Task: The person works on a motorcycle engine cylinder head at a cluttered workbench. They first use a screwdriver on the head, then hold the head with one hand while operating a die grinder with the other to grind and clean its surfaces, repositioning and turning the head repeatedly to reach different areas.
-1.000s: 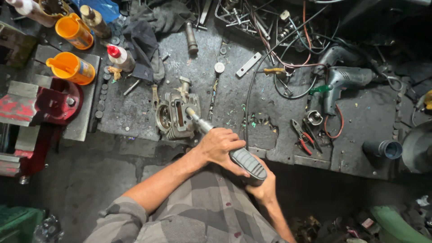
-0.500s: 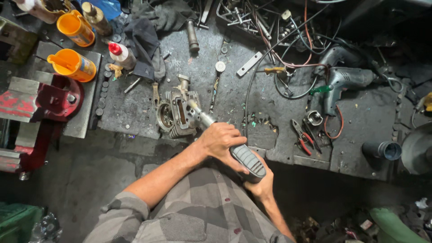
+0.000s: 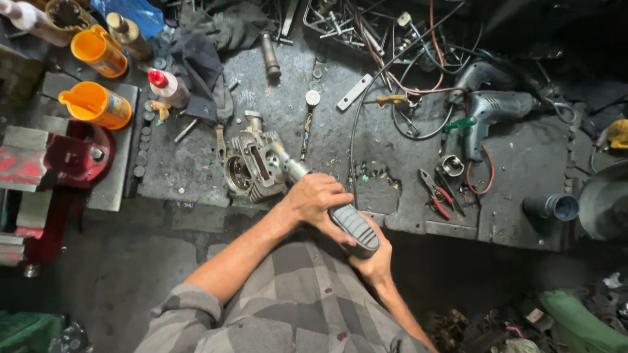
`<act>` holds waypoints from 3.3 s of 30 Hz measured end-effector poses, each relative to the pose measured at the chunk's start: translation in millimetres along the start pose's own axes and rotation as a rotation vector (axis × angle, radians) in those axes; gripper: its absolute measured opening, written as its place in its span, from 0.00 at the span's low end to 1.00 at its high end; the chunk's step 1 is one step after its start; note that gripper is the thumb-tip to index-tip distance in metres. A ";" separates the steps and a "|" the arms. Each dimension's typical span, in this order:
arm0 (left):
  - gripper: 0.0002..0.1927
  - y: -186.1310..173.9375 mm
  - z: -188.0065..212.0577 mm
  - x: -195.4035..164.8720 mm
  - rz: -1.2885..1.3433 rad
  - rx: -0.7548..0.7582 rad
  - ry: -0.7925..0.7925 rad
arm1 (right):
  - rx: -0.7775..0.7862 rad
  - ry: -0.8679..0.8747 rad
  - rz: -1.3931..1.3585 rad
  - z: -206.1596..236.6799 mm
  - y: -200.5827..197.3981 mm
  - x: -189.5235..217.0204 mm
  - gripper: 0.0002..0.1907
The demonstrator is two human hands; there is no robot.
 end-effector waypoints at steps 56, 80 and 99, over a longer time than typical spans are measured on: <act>0.37 6.3 -13.5 9.3 -0.118 0.060 -0.141 | 0.088 0.156 -0.205 -30.2 -5.1 -28.6 0.22; 0.35 15.1 -8.5 -0.9 -0.084 0.008 -0.136 | 0.077 0.021 -0.122 -18.0 -18.9 -31.9 0.40; 0.35 4.2 11.0 13.0 -0.063 -0.049 -0.039 | 0.104 -0.056 -0.040 -25.8 4.3 -7.8 0.47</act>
Point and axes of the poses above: each hand's wrist, its own z-axis away from the middle knuckle, its own y-axis out of the palm, x = y × z, the point moved 3 cm from there along -z, towards the middle knuckle, and after that the axes turned 3 degrees about -x, right-handed, at the moved point
